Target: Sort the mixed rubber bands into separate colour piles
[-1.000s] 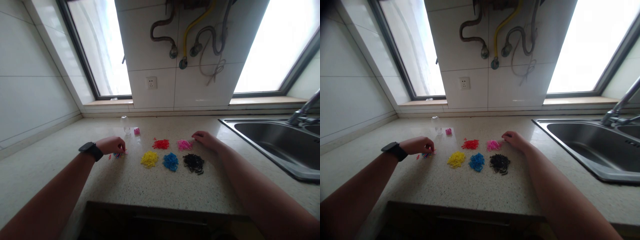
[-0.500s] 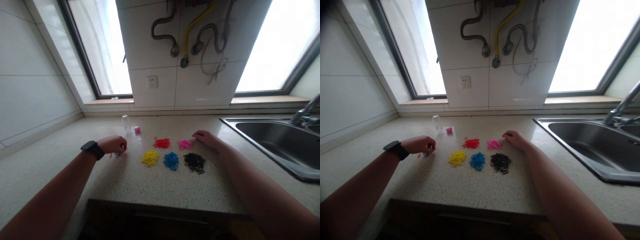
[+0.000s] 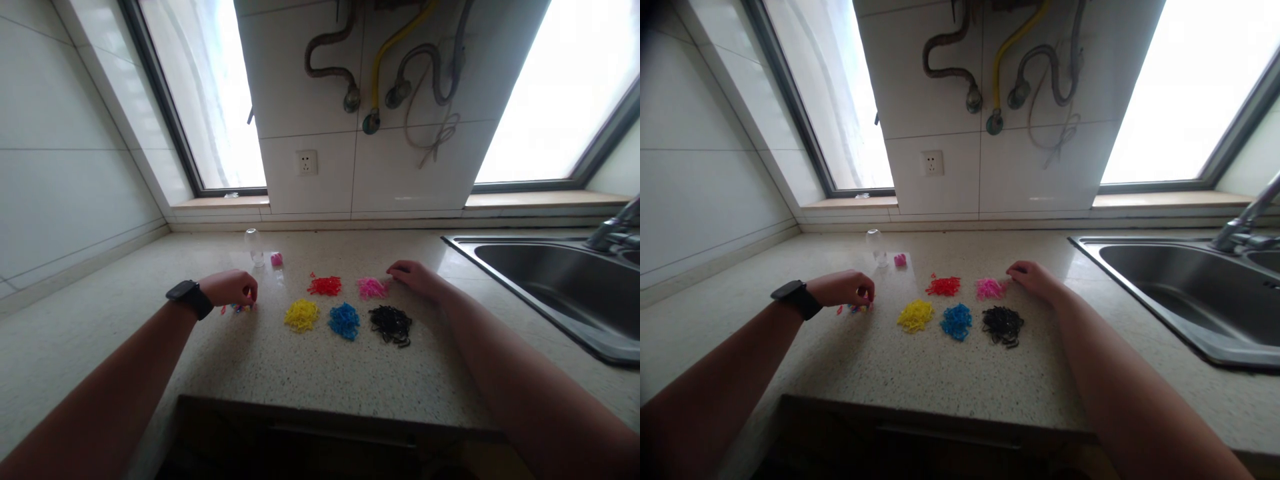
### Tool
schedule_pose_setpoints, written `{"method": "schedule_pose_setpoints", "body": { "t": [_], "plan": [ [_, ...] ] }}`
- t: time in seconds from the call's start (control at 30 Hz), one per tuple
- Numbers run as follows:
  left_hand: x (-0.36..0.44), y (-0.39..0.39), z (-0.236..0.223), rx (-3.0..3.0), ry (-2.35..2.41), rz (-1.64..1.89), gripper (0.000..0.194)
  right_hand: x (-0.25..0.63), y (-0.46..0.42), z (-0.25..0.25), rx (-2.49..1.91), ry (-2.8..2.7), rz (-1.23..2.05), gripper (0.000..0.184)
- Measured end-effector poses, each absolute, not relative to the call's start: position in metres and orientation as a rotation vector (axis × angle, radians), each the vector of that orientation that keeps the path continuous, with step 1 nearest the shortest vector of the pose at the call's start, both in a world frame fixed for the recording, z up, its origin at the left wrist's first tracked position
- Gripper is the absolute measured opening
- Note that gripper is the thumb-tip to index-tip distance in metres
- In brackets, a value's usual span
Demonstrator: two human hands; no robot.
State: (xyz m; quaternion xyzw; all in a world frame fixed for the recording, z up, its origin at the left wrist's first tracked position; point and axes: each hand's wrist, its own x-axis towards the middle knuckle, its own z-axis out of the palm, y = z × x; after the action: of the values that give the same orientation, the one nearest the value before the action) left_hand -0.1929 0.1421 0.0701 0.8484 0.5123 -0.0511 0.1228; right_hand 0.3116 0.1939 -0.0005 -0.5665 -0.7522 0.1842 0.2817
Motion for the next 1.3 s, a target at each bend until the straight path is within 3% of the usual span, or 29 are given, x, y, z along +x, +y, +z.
{"method": "schedule_pose_setpoints", "body": {
  "t": [0.6, 1.03, 1.3],
  "plan": [
    [-0.182, 0.133, 0.079, 2.419, 1.331, 0.043, 0.027, 0.314, 0.2, -0.007, -1.501, -2.02, 0.49, 0.03],
    [-0.083, 0.076, 0.088, 2.249, 0.943, 0.257, 0.038, 0.307, 0.199, -0.005, -1.502, -2.038, 0.461, 0.023],
    [-0.028, 0.086, 0.079, 2.453, 1.028, 0.308, 0.027, 0.302, 0.197, -0.002, -1.56, -2.087, 0.387, 0.023]
  ]
}}
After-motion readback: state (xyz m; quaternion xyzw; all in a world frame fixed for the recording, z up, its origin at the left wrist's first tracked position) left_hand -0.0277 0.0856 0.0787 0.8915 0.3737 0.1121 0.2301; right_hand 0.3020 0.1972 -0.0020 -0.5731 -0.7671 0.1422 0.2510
